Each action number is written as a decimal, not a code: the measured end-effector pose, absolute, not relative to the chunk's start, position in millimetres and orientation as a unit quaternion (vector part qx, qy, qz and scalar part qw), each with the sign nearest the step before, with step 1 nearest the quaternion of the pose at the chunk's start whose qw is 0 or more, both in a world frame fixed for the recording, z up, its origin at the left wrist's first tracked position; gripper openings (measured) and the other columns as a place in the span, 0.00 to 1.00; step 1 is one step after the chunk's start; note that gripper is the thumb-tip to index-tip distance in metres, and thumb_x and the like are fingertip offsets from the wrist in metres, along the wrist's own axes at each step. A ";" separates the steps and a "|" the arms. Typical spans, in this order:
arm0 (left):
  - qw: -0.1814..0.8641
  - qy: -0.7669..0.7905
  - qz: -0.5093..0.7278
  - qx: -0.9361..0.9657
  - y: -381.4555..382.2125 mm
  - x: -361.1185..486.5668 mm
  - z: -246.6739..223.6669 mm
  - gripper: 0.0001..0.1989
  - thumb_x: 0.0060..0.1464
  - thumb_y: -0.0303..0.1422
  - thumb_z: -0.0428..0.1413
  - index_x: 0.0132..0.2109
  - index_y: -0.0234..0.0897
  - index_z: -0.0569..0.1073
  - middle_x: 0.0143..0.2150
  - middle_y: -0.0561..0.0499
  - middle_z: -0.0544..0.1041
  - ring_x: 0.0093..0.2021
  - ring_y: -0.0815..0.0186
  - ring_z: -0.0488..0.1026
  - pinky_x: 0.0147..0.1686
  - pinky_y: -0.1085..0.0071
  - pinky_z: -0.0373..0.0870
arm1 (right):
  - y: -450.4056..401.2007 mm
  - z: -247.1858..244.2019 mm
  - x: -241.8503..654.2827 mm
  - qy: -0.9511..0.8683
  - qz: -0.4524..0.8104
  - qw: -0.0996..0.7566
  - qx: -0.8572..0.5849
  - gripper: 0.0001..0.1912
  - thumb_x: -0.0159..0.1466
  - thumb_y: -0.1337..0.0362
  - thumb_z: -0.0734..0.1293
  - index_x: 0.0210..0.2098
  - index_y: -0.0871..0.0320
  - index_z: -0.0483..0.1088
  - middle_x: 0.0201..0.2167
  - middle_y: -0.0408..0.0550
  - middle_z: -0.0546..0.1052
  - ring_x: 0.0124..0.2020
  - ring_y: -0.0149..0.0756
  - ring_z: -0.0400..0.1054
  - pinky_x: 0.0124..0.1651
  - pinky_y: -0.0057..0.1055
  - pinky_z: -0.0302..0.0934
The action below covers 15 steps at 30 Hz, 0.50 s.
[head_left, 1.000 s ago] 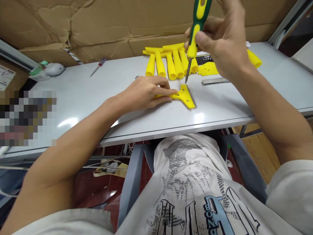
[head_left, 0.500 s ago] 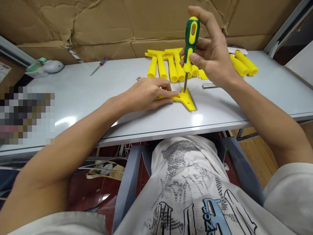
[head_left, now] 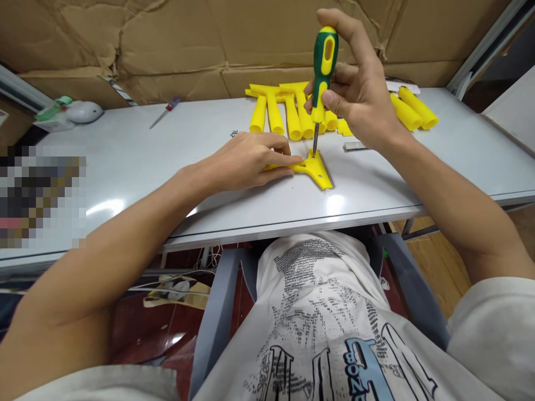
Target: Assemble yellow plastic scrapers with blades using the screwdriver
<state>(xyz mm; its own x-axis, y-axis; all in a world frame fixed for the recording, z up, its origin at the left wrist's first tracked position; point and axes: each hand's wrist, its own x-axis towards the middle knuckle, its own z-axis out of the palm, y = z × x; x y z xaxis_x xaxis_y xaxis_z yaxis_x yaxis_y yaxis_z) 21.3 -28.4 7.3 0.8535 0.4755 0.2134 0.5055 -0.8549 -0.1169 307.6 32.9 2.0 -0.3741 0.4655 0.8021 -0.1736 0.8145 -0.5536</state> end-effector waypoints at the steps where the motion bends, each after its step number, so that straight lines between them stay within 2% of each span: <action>1: 0.083 -0.256 -0.089 -0.959 -28.3 21.1 7.2 0.29 0.86 0.48 0.43 0.69 0.47 0.86 0.54 0.43 0.87 0.46 0.55 0.81 0.41 0.63 0.66 | 30.1 3.2 307.4 -0.777 0.294 0.549 -0.091 0.41 0.63 0.57 0.71 0.74 0.45 0.61 0.82 0.46 0.59 0.50 0.34 0.79 0.60 0.43 0.85; 3: 0.078 -0.256 -0.090 -0.959 -28.2 21.0 7.1 0.29 0.86 0.48 0.44 0.70 0.48 0.86 0.55 0.42 0.87 0.47 0.55 0.82 0.42 0.63 0.67 | 27.5 4.6 307.5 -0.775 0.299 0.548 -0.096 0.40 0.63 0.57 0.70 0.74 0.47 0.61 0.82 0.45 0.59 0.53 0.34 0.79 0.65 0.45 0.83; 6: 0.071 -0.255 -0.097 -0.960 -28.5 20.8 7.1 0.27 0.85 0.48 0.45 0.70 0.49 0.85 0.55 0.43 0.87 0.48 0.55 0.82 0.43 0.63 0.67 | 30.1 4.6 308.9 -0.781 0.288 0.546 -0.093 0.43 0.60 0.63 0.71 0.74 0.41 0.64 0.82 0.40 0.61 0.52 0.33 0.80 0.69 0.44 0.82; 10: 0.063 -0.254 -0.102 -0.960 -28.8 20.4 6.8 0.27 0.86 0.48 0.45 0.71 0.50 0.85 0.55 0.44 0.88 0.49 0.55 0.82 0.43 0.62 0.67 | 34.8 4.1 311.8 -0.793 0.278 0.534 -0.095 0.41 0.62 0.63 0.70 0.75 0.39 0.65 0.82 0.38 0.61 0.50 0.33 0.79 0.67 0.45 0.84; 15: 0.059 -0.259 -0.100 -0.959 -28.7 21.0 6.8 0.28 0.85 0.50 0.45 0.71 0.51 0.85 0.56 0.44 0.87 0.49 0.55 0.81 0.44 0.62 0.67 | 33.6 8.0 312.9 -0.806 0.271 0.517 -0.096 0.42 0.60 0.63 0.72 0.73 0.35 0.64 0.82 0.35 0.62 0.48 0.33 0.79 0.63 0.40 0.85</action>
<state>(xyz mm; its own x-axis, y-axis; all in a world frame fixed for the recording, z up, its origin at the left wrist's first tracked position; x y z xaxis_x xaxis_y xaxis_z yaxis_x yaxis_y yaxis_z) 21.0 -28.7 6.8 0.8457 0.4853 0.2221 0.5089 -0.8586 -0.0618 312.9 33.6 8.0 -0.4475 0.4356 0.7811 -0.1243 0.8346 -0.5366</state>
